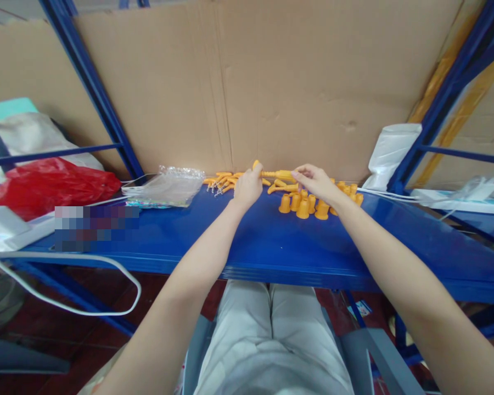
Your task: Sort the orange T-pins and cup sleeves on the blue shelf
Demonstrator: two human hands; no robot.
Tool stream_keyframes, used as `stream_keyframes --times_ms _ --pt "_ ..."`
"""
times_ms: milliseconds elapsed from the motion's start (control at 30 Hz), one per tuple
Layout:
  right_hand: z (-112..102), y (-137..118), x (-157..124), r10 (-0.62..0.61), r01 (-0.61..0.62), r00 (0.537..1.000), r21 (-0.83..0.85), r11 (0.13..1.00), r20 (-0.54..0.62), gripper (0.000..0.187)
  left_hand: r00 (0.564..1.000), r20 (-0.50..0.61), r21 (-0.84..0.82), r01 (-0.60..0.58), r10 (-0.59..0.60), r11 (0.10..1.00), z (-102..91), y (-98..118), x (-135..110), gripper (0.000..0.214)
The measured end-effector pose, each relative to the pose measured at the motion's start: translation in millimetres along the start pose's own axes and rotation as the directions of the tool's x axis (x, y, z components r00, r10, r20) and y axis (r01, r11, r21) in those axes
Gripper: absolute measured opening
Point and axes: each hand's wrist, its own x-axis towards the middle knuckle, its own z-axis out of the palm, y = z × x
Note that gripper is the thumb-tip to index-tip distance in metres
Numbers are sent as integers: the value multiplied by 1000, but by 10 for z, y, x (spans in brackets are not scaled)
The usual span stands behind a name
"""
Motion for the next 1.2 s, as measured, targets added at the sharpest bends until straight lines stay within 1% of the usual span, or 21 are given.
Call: stream_keyframes --times_ms 67,133,200,267,333,433,633,767,867,1000,1200 --pt "4 4 -1 -24 23 1000 27 999 4 36 1000 13 2 7 -7 1000 -5 1 -6 38" --pt "3 19 -9 -78 78 997 18 997 -5 36 999 31 1 13 -13 1000 -7 3 -11 37" --pt "-10 34 -19 -129 128 992 -60 990 -14 34 999 47 2 18 -18 1000 -6 1 -13 37" --pt "-34 44 -29 -170 165 985 -196 966 -5 32 998 57 10 20 -20 1000 -4 -5 -12 37" --pt "-57 48 -35 -213 208 977 -343 916 23 30 998 64 26 18 -19 1000 -4 -10 -11 37" --pt "-75 54 -40 -274 273 959 -514 813 75 28 997 74 50 17 -20 999 -7 -10 -9 36" --pt "-81 5 -91 -347 333 928 -726 601 138 27 990 138 74 17 -27 997 22 6 -15 33" --pt "-75 -74 -139 -354 344 917 -810 476 182 30 977 211 77 11 -27 997 44 30 -25 29" --pt "-65 -120 -157 -349 326 919 -851 412 183 32 963 271 44 1 -13 999 35 57 -34 28" --pt "-54 -140 -166 -338 303 925 -877 373 176 34 935 355 -8 2 1 1000 39 78 -36 30" --pt "-51 -127 -173 -329 301 927 -883 360 181 36 899 438 -63 8 20 998 65 88 -15 36"
